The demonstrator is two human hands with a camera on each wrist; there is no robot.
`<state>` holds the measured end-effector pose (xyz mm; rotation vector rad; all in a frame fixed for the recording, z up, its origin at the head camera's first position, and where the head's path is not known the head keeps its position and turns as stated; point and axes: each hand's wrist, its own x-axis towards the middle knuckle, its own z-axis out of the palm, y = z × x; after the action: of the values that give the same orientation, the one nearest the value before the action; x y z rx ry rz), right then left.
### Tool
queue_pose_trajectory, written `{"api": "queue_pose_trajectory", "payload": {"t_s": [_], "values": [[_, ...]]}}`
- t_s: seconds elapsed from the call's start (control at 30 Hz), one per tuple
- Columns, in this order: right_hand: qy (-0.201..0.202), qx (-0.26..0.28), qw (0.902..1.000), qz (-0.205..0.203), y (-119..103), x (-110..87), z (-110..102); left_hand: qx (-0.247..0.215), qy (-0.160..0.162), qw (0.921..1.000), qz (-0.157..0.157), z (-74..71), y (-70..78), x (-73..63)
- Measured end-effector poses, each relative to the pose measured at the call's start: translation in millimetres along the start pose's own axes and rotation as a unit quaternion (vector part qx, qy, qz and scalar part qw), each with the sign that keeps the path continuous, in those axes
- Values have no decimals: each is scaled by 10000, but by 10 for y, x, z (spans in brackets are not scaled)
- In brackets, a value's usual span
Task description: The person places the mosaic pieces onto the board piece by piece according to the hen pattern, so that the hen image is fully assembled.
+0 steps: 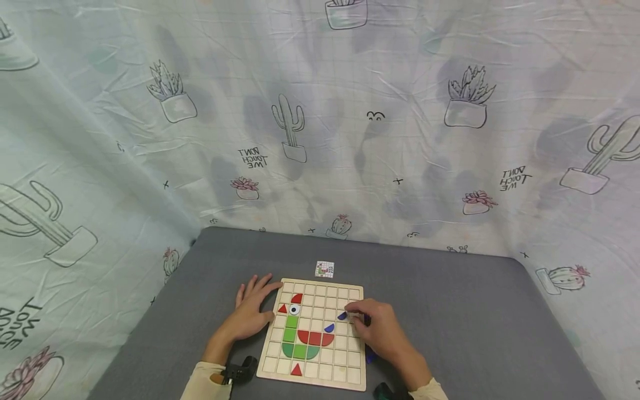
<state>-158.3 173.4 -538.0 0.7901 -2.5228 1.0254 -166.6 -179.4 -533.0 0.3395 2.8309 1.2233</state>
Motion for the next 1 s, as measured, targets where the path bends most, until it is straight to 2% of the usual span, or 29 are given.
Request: {"api": "queue_pose_trajectory", "payload": {"t_s": [0.3,0.53,0.7,0.9,1.0], "values": [[599,-531,9967,156,174,-300,-292,-99,45,9999,54,11,-4,6],[707,-625,9951,281,251,-470,-356,-314,343,9979,453,70,-117,6],[565,-619,9958,376,240,-448,-329,-431,384,9967,562,73,-144,4],[33,-382,9973,623,209,-363,-304,-180,88,9998,81,20,-38,-4],[-181,-255,9975,638,200,-338,-304,-45,-3,10000,-49,20,-29,1]]}}
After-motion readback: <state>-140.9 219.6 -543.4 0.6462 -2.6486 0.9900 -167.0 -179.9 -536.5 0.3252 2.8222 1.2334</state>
